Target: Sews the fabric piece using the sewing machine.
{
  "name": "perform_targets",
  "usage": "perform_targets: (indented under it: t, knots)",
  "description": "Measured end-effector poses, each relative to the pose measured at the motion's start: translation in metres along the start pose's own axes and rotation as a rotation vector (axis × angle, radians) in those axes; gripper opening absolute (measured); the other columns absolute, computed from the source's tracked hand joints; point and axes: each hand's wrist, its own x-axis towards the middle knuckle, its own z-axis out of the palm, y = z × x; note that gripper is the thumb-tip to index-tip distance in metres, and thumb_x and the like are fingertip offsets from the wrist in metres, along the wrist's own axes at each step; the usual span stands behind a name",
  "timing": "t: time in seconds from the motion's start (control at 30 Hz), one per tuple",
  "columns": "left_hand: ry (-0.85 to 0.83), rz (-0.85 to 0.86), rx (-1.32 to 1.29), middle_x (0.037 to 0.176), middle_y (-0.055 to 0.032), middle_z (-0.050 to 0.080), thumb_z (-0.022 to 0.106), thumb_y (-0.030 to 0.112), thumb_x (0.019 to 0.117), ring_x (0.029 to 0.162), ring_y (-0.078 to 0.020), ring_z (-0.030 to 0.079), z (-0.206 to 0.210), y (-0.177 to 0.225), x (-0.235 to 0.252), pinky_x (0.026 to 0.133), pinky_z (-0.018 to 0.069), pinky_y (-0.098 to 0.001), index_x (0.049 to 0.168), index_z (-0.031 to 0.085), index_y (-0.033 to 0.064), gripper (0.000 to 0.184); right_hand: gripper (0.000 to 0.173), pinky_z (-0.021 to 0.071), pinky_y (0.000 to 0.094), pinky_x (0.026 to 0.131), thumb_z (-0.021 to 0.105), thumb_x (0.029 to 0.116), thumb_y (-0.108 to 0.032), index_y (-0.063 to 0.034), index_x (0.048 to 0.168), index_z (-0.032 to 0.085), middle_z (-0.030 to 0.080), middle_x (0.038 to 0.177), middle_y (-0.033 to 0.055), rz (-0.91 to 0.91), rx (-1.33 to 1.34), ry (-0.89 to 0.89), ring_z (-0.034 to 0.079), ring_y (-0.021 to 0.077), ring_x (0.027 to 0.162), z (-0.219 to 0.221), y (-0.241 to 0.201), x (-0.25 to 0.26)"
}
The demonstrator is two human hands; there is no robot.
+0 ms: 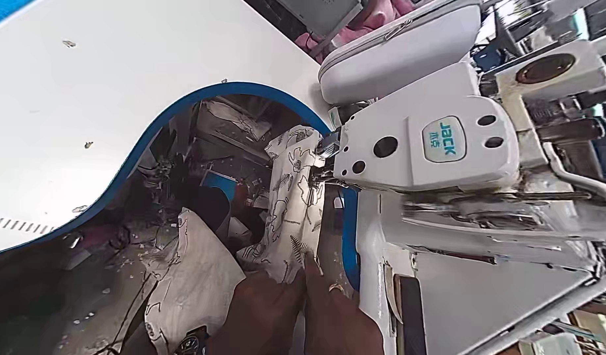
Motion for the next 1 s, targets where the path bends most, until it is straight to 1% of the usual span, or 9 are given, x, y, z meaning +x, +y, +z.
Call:
perform_targets:
  t: [0.3, 0.4, 0.5, 0.6, 0.67, 0.73, 0.8, 0.93, 1.0]
  knots:
    - [0.056, -0.190, -0.330, 0.058, -0.0017, 0.062, 0.054, 0.012, 0.0962, 0.050, -0.0093, 0.057, 0.028, -0.016, 0.031, 0.050, 0.0450, -0.0284, 0.085, 0.075, 0.0059, 0.024, 0.037, 0.0473, 0.0389, 0.040, 0.062, 0.0843, -0.001, 0.0022, 0.119, 0.074, 0.066, 0.068, 0.0135, -0.026, -0.004, 0.112, 0.063, 0.0281, 0.048, 0.024, 0.018, 0.041]
    - [-0.156, -0.448, -0.512, 0.066, 0.0053, 0.063, 0.058, 0.017, 0.0979, 0.057, 0.0015, 0.052, -0.001, -0.034, 0.045, 0.055, 0.0436, -0.0203, 0.087, 0.077, 0.0064, 0.024, 0.036, 0.0523, 0.0515, 0.049, 0.061, 0.0857, -0.006, 0.0052, 0.118, 0.072, 0.069, 0.072, 0.0170, 0.079, 0.144, -0.084, 0.068, 0.0360, 0.057, 0.012, 0.038, 0.019]
    - [-0.530, -0.552, -0.679, 0.069, 0.0065, 0.060, 0.058, 0.013, 0.1001, 0.060, 0.0017, 0.052, -0.034, -0.101, 0.082, 0.058, 0.0458, -0.0196, 0.091, 0.072, 0.0033, 0.019, 0.020, 0.0506, 0.0595, 0.058, 0.065, 0.0913, -0.013, 0.0064, 0.094, 0.071, 0.065, 0.067, 0.0197, 0.133, 0.374, -0.383, 0.067, 0.0407, 0.063, 0.026, 0.078, -0.015]
    - [-0.625, -0.203, -0.491, 0.066, -0.0001, 0.054, 0.053, 0.006, 0.1020, 0.057, -0.0048, 0.050, -0.044, -0.104, 0.147, 0.053, 0.0424, -0.0211, 0.086, 0.065, 0.0006, 0.020, 0.020, 0.0468, 0.0530, 0.047, 0.065, 0.0883, -0.018, 0.0010, 0.080, 0.068, 0.058, 0.056, 0.0131, 0.015, 0.363, -0.223, 0.062, 0.0340, 0.050, 0.021, 0.093, -0.026]
    - [-0.685, 0.173, -0.032, 0.064, 0.0001, 0.055, 0.061, 0.010, 0.0979, 0.058, -0.0111, 0.053, -0.061, -0.050, 0.175, 0.057, 0.0431, -0.0310, 0.083, 0.067, 0.0059, 0.017, 0.023, 0.0480, 0.0505, 0.045, 0.064, 0.0918, -0.019, 0.0027, 0.092, 0.072, 0.062, 0.058, 0.0136, -0.015, 0.258, -0.145, 0.064, 0.0338, 0.050, -0.019, 0.079, -0.025]
    - [-0.643, 0.280, 0.322, 0.057, -0.0020, 0.054, 0.070, 0.016, 0.0930, 0.055, -0.0207, 0.057, -0.069, -0.001, 0.150, 0.061, 0.0418, -0.0433, 0.076, 0.066, 0.0092, 0.019, 0.021, 0.0495, 0.0483, 0.047, 0.066, 0.0906, -0.017, 0.0021, 0.095, 0.073, 0.064, 0.059, 0.0131, 0.015, 0.210, -0.154, 0.066, 0.0336, 0.051, -0.024, 0.064, -0.038]
    - [-0.485, 0.253, 0.410, 0.054, -0.0062, 0.056, 0.071, 0.018, 0.0912, 0.052, -0.0268, 0.061, -0.064, 0.006, 0.105, 0.056, 0.0471, -0.0462, 0.075, 0.068, 0.0067, 0.020, 0.018, 0.0502, 0.0506, 0.047, 0.067, 0.0897, -0.015, 0.0017, 0.093, 0.072, 0.063, 0.059, 0.0150, 0.074, 0.180, -0.222, 0.066, 0.0374, 0.053, -0.007, 0.059, -0.043]
    - [-0.203, 0.074, 0.131, 0.052, -0.0030, 0.059, 0.061, 0.020, 0.0892, 0.045, -0.0207, 0.054, -0.022, -0.015, 0.021, 0.051, 0.0421, -0.0377, 0.087, 0.079, 0.0092, 0.021, 0.009, 0.0491, 0.0439, 0.045, 0.069, 0.0849, -0.010, -0.0021, 0.083, 0.072, 0.061, 0.055, 0.0112, -0.063, 0.111, -0.170, 0.065, 0.0313, 0.050, -0.001, 0.037, -0.033]
    - [-0.295, 0.006, -0.106, 0.049, -0.0060, 0.050, 0.062, 0.012, 0.0801, 0.043, -0.0215, 0.052, -0.013, -0.017, 0.010, 0.045, 0.0402, -0.0386, 0.069, 0.065, 0.0045, 0.014, 0.003, 0.0450, 0.0369, 0.043, 0.068, 0.0801, -0.008, -0.0065, 0.077, 0.070, 0.056, 0.051, 0.0057, -0.241, 0.061, -0.100, 0.060, 0.0239, 0.045, -0.005, 0.020, -0.019]
